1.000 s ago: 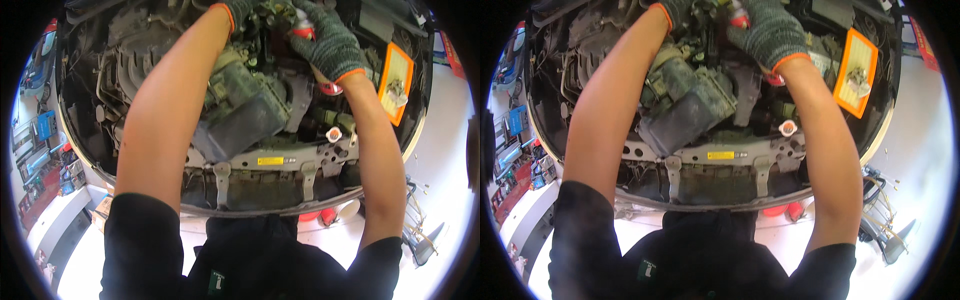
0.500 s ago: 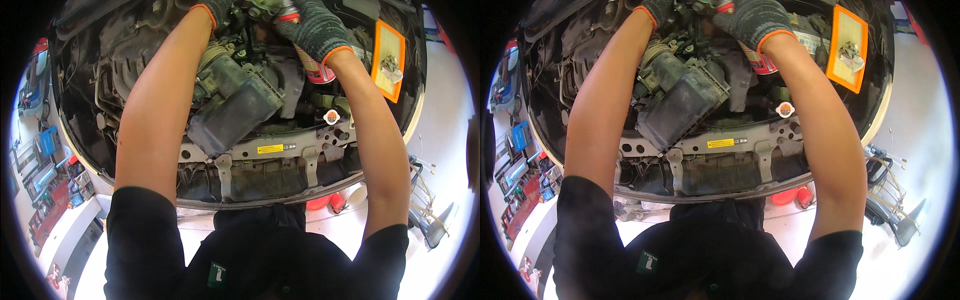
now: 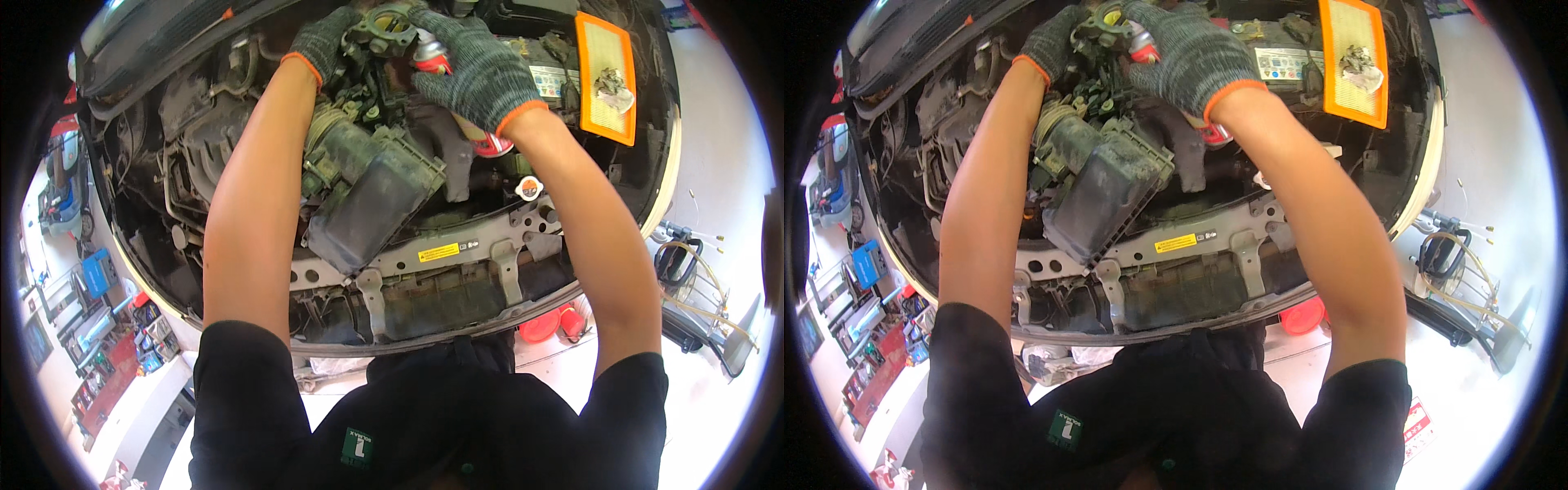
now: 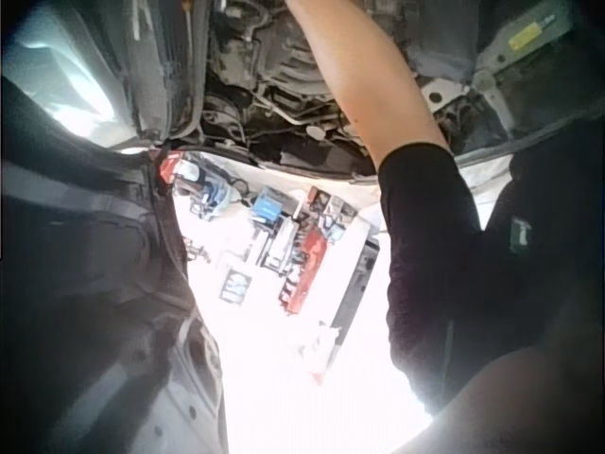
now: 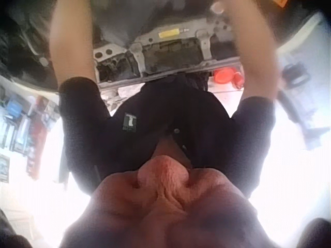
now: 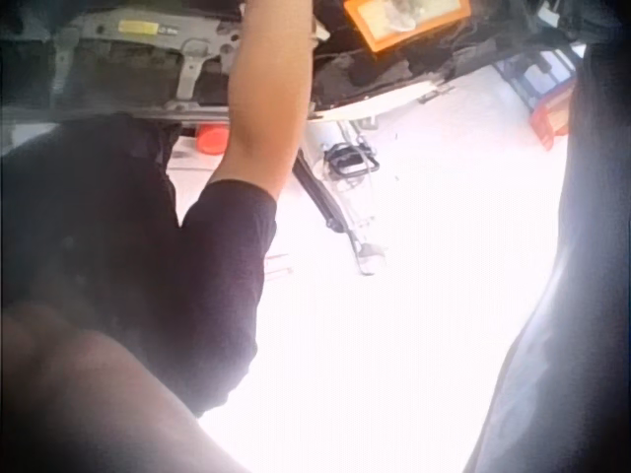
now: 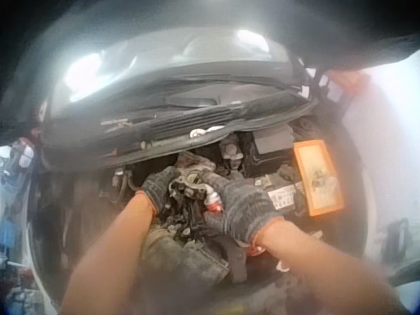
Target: The person cleans the throttle body of a car engine by spraying a liquid from a can and wiping the interior components with a white cloth. They move aside parts of the air intake system to access the area.
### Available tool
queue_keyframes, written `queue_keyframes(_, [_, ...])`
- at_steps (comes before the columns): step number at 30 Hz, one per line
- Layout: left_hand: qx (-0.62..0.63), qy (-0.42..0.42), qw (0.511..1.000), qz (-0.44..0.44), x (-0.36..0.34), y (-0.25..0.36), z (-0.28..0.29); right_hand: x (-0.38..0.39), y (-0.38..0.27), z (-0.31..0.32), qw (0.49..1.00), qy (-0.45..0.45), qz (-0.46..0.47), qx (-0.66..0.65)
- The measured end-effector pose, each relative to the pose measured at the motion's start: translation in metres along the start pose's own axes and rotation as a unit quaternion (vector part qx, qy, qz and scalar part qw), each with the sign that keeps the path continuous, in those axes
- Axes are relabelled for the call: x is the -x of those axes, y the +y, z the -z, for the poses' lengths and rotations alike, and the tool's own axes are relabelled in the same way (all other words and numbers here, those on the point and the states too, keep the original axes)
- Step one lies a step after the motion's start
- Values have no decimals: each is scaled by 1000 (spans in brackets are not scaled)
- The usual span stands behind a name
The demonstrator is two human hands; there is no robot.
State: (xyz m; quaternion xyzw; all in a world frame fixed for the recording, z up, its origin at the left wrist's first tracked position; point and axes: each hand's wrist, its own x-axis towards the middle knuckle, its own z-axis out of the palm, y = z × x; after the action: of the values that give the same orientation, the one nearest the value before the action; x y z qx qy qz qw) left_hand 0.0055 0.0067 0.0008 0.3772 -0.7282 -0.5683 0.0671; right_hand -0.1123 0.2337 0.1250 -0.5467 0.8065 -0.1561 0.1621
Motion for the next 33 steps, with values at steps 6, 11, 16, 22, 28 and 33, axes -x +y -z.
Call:
queue_keyframes(6, [22, -20, 989, -144, -36, -57, 21, 40, 34, -7, 976, 179, 64, -107])
queue_keyframes(11, [277, 23, 952, 125, -15, -10, -5, 39, 51, -16, 973, 210, 46, -79])
queue_keyframes(16, [348, 17, 928, 131, -11, -9, -3, -1, 32, -26, 980, 180, 70, -41])
queue_keyframes(22, [331, 30, 929, 163, 0, 5, -2, -37, 9, -19, 997, 61, 39, -6])
queue_keyframes(28, [262, 19, 965, 15, -17, -35, 12, -63, 7, -25, 996, 43, 71, -13])
queue_keyframes(33, [285, 25, 956, 65, -15, -15, -5, -56, 25, -21, 991, 49, 118, -30])
